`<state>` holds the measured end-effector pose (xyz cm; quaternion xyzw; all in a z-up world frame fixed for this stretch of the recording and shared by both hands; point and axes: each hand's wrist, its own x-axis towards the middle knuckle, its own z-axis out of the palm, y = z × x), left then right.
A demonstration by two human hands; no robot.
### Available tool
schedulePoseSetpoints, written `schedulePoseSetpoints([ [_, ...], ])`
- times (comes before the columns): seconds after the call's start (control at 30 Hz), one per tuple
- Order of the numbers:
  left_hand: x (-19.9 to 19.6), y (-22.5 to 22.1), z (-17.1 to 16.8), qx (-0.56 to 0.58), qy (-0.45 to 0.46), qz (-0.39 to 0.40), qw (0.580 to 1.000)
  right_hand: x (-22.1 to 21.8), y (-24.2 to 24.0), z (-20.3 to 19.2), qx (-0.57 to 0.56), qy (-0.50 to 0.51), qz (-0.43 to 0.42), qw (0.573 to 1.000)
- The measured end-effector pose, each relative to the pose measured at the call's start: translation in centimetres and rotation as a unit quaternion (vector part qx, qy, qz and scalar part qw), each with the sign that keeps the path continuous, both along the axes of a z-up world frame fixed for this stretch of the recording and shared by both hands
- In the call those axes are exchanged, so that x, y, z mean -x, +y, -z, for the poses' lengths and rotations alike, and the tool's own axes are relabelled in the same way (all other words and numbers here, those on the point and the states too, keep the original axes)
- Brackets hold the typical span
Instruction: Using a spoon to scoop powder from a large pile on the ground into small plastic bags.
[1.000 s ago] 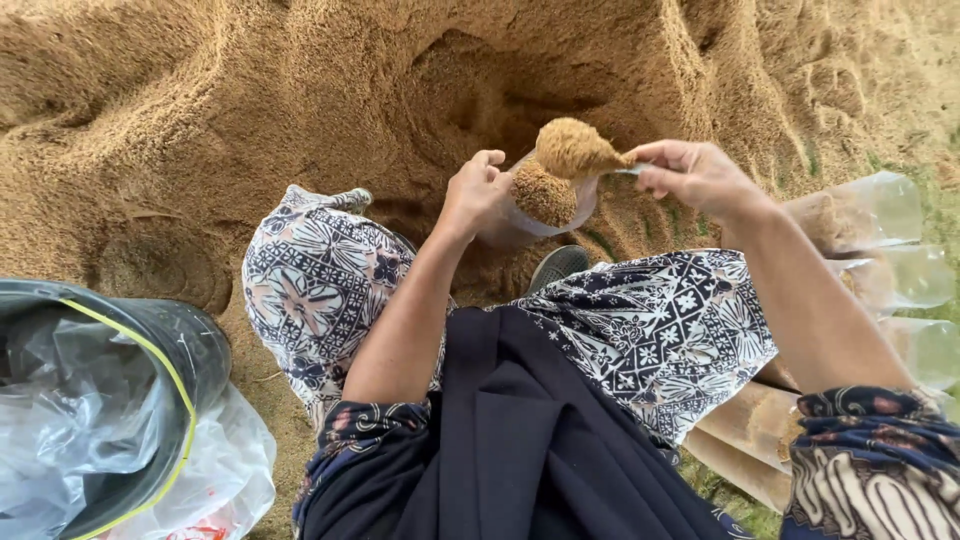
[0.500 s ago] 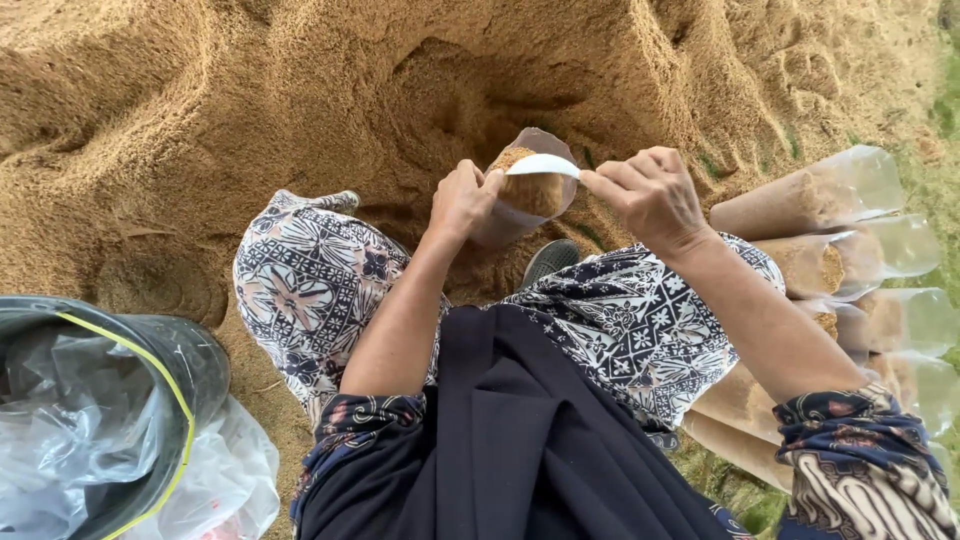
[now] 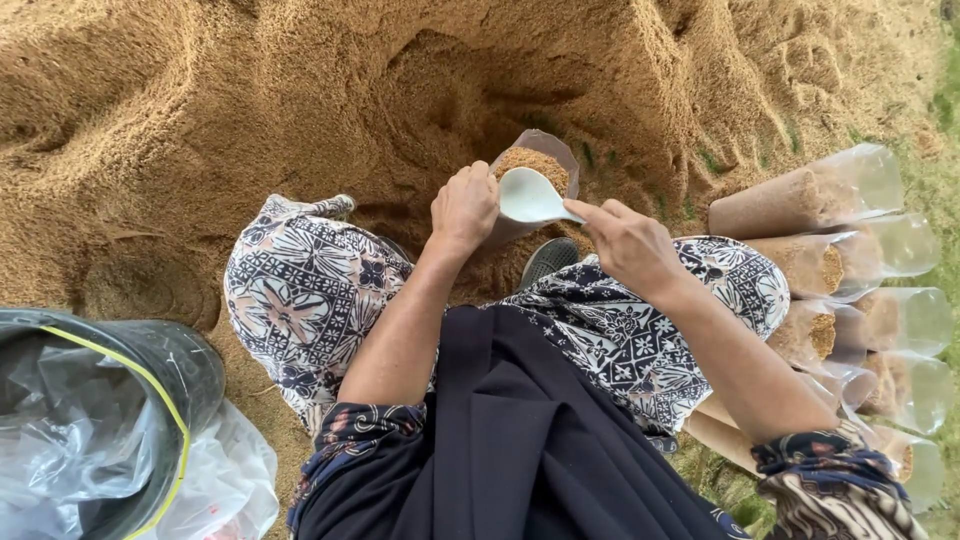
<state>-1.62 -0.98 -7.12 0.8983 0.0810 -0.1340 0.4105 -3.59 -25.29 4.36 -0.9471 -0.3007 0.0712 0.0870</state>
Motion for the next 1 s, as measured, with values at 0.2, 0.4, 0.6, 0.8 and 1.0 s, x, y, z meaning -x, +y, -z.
schedulePoseSetpoints([
  [0.2, -0.5, -0.1, 1.9, 0.007, -0.012, 0.013, 1.000, -2.3, -1.3, 4.2, -0.008, 0.056, 0.036, 0.998],
  [0.4, -0.7, -0.3, 1.8, 0.037, -0.017, -0.016, 0.999, -2.2, -1.0, 4.4, -0.014, 0.109, 0.058, 0.992],
  [0.6, -0.1, 0.1, -1.0, 0.100, -0.038, -0.080, 0.991, -1.1, 0.6, -1.1, -0.002, 0.133, 0.054, 0.990],
  [0.8, -0.9, -0.8, 0.5, 0.142, -0.133, -0.108, 0.975, -2.5, 0.5, -0.8, -0.020, 0.096, 0.096, 0.991],
  [1.0, -0.9, -0.8, 0.9, 0.147, -0.173, -0.127, 0.966, -4.3, 1.8, 2.3, -0.009, 0.082, 0.079, 0.993],
])
